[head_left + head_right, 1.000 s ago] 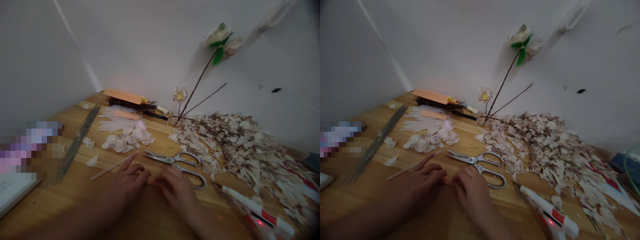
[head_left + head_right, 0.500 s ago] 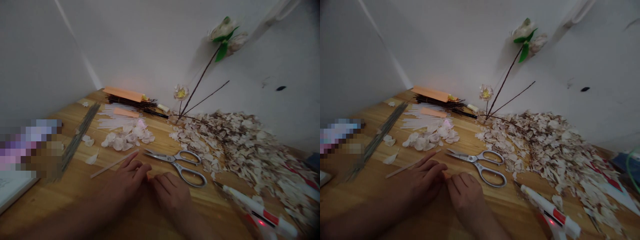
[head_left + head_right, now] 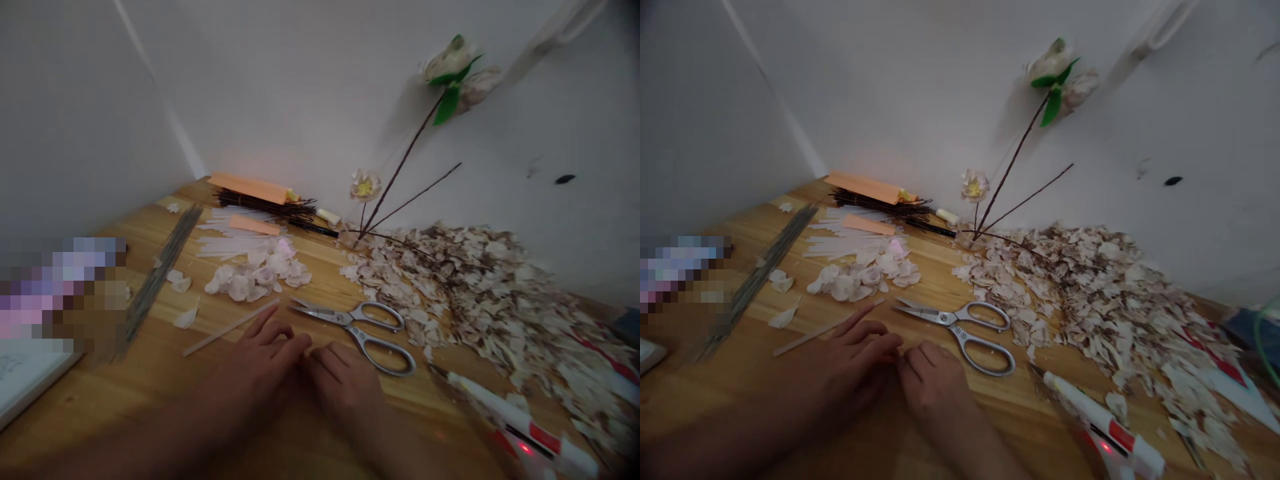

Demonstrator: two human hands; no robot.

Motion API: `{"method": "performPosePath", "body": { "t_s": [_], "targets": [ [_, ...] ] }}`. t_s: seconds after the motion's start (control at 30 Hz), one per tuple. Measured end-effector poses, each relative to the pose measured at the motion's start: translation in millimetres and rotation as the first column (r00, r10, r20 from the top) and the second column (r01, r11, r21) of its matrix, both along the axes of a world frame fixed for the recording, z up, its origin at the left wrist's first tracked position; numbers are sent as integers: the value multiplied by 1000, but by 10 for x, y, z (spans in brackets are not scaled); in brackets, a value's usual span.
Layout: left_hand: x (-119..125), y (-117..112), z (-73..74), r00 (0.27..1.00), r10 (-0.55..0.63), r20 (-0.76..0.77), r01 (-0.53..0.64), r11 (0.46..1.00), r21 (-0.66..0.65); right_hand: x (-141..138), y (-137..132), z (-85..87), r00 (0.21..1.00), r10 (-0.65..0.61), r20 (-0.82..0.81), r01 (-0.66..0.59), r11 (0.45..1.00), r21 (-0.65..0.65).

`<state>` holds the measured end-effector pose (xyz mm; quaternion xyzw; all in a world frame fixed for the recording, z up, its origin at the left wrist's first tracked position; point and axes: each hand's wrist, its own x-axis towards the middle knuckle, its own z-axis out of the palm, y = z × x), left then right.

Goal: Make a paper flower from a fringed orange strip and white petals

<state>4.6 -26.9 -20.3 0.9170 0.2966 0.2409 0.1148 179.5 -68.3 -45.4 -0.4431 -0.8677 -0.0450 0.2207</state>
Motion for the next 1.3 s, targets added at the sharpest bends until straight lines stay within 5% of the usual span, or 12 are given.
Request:
{"method": "performPosePath", "body": {
  "t_s": [0.23,0.53,0.67,0.8,1.03,1.13,1.2,1.3],
  "targets": [
    [10,10,-30,997,72,11,-72,997,17,6,134,222,993,-98,-68,72,945,-318],
    [3,21,11,996,42,-79,-43,999,-11,25,416,269,933,-349,-90,160,625,-764],
    [18,39,-6,997,56,-62,-56,998,-4,1,513,267,923,-380,-66,173,562,-809],
    [23,63,-22,997,65,-31,-67,996,-55,-14,473,288,927,-365,-79,174,608,-775],
    [-52,27,-6,973,135,189,-49,915,-401,21,68,418,967,-157,-202,62,910,-409],
    [-18,-8,-94,874,306,378,-76,854,-515,45,-70,404,941,-80,-329,23,984,-176],
    [37,-25,-176,763,455,460,-66,762,-645,42,-119,371,894,-126,-429,70,987,-143],
    [138,-65,-260,691,551,468,178,497,-849,-3,-133,324,768,-256,-587,151,963,-222]
  ]
}}
